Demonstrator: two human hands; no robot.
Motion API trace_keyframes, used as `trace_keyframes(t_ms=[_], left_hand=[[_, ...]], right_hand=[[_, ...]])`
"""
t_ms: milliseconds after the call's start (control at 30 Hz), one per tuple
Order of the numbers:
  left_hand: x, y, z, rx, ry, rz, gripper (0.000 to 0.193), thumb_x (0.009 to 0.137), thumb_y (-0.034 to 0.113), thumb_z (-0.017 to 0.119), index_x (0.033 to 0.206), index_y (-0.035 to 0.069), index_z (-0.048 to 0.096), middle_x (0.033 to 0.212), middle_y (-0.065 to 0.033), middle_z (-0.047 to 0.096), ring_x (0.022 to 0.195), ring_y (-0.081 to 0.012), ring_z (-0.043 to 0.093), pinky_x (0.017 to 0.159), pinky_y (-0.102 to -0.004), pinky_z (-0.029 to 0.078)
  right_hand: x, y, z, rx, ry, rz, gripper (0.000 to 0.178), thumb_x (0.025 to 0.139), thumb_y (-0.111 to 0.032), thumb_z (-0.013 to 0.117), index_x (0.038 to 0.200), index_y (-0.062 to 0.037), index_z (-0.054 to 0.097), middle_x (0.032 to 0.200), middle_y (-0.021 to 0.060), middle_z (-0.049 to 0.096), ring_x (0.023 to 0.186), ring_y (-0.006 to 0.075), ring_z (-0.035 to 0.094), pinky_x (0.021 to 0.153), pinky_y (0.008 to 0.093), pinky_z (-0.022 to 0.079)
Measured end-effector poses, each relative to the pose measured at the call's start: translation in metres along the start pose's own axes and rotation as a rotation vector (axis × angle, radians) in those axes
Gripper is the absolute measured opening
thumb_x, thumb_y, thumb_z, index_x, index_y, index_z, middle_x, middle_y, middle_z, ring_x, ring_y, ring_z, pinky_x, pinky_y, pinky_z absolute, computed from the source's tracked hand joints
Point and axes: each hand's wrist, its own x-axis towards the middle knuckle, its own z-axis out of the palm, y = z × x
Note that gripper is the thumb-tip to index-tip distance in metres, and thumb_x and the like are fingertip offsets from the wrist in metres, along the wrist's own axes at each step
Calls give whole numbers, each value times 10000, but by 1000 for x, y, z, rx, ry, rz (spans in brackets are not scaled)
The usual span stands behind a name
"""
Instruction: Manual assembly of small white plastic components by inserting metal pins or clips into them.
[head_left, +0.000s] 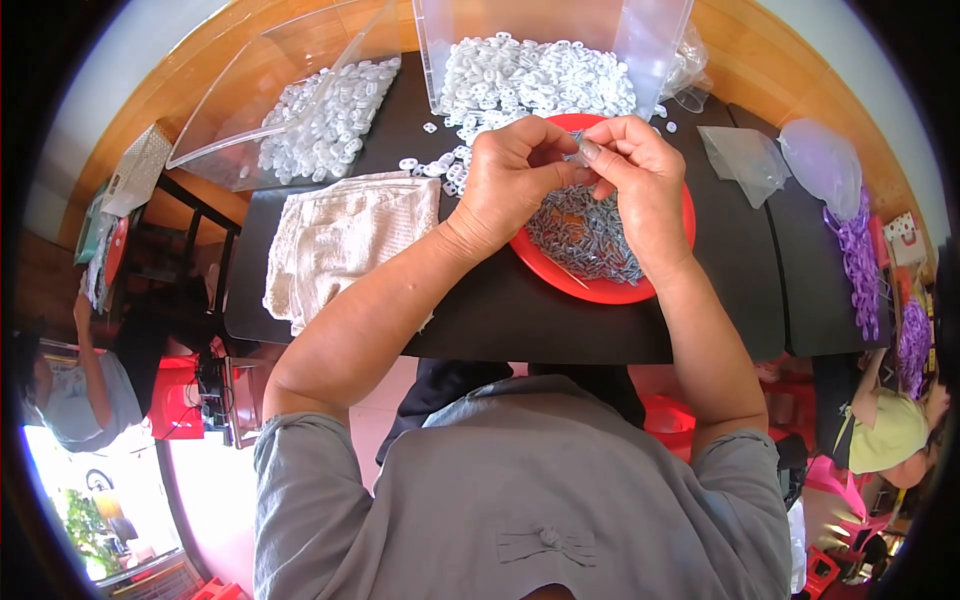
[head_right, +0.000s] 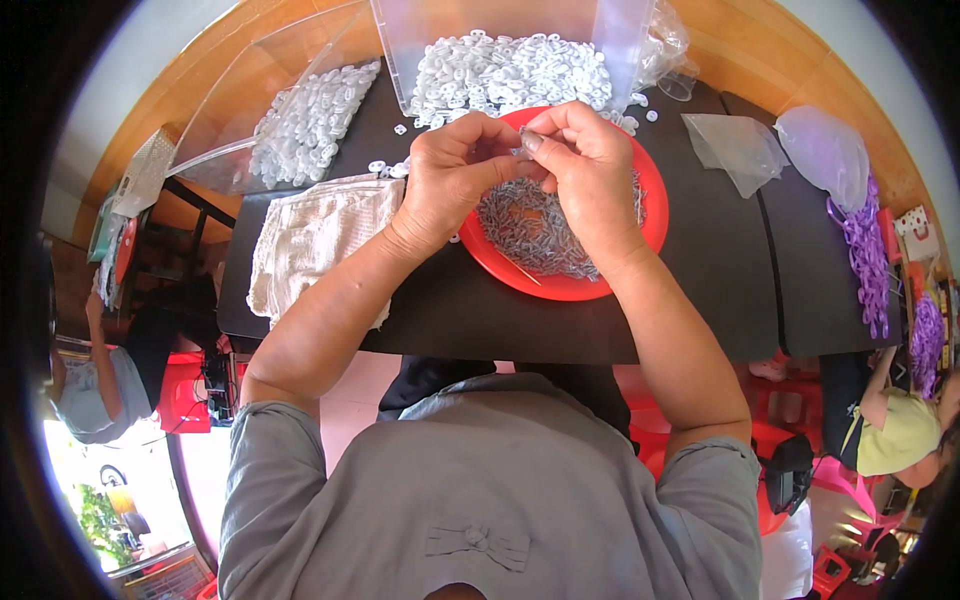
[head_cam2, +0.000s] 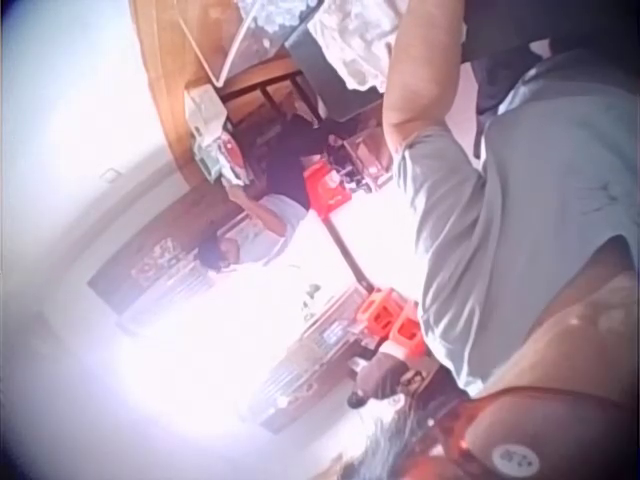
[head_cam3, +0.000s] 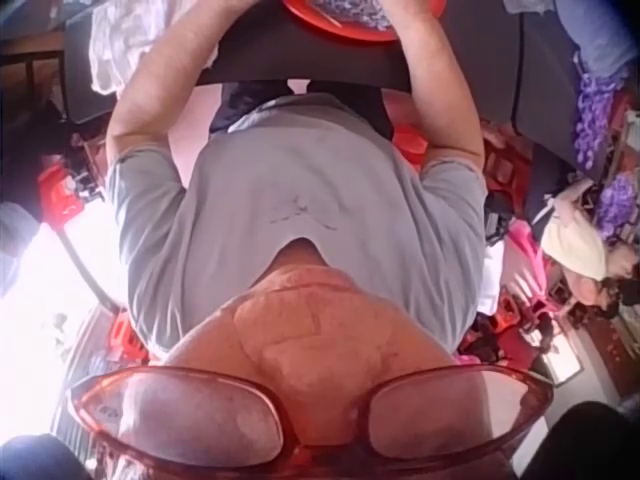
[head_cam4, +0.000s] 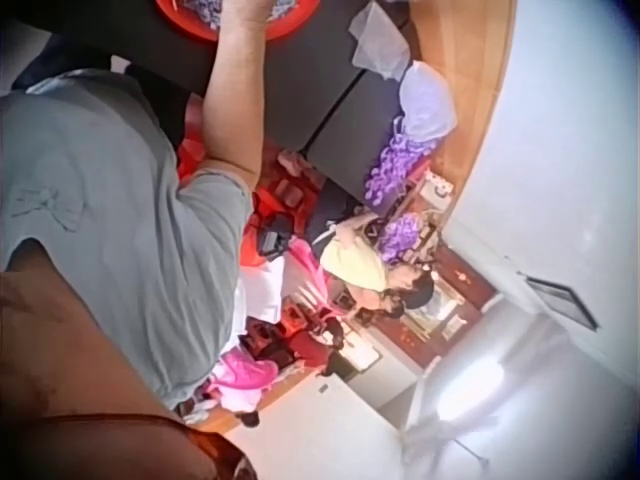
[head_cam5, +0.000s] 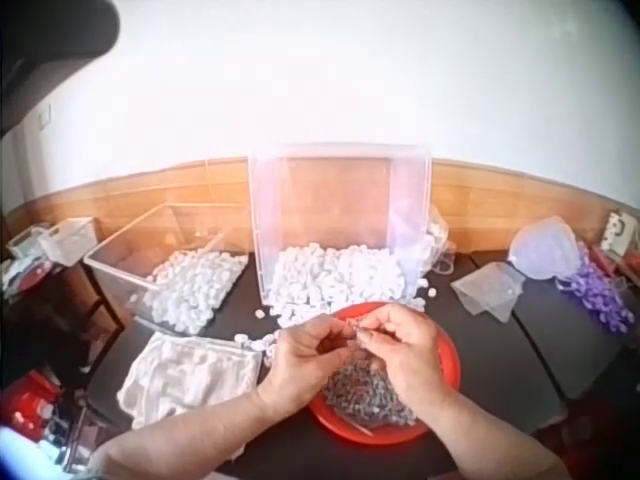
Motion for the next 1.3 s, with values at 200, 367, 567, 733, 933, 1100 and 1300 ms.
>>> trace_keyframes(t_ms=[200, 367, 567, 733, 933, 1100, 1300], left_hand=[[-1, 9, 0, 155, -21, 31, 157, 804, 59, 742, 907, -25, 656, 750, -26, 640, 684, -71, 575, 614, -214, 479], [2, 13, -4, -108, -1, -316, 135, 882, 113, 658, 882, -22, 643, 708, -51, 616, 559, -105, 549, 466, -236, 422], [6, 7, -7, -460, 26, -465, 130, 883, 92, 644, 849, -33, 626, 680, -73, 617, 521, -131, 564, 419, -258, 428], [6, 8, -11, -388, -85, -495, 128, 911, 92, 600, 931, -34, 609, 751, -86, 622, 540, -155, 569, 459, -264, 436], [6, 8, -12, -435, -66, -507, 120, 904, 90, 611, 913, -29, 615, 732, -82, 624, 536, -146, 570, 445, -265, 438], [7, 10, -14, -439, -81, -514, 133, 909, 98, 611, 930, -34, 607, 756, -82, 620, 548, -158, 565, 467, -267, 438], [7, 6, -15, -383, -52, -506, 131, 902, 105, 629, 892, -23, 608, 720, -72, 614, 541, -151, 558, 465, -259, 431]], right_hand=[[-2, -1, 0, -18, -1, 19, 66, 890, -68, 638, 938, -23, 637, 790, -4, 629, 691, 53, 563, 563, 194, 411], [-2, -2, 0, 23, -19, 35, 64, 884, -66, 642, 930, -23, 639, 778, -6, 627, 686, 58, 564, 564, 193, 409], [-2, 3, 2, -73, -15, 9, 52, 883, -72, 647, 916, -32, 641, 778, -7, 620, 681, 58, 559, 566, 197, 409], [-1, 7, -1, -110, -29, -24, 45, 886, -77, 648, 914, -42, 644, 774, -14, 615, 685, 50, 552, 572, 194, 410], [-1, 6, 0, -132, -26, -18, 47, 893, -80, 644, 923, -46, 655, 757, -25, 609, 679, 44, 545, 569, 192, 411], [0, 10, -2, -178, -39, -71, 55, 901, -93, 633, 923, -46, 651, 749, -30, 601, 675, 42, 542, 570, 190, 413], [0, 11, -2, -226, -49, -94, 63, 912, -93, 610, 934, -45, 645, 746, -32, 591, 674, 43, 537, 567, 193, 415]])
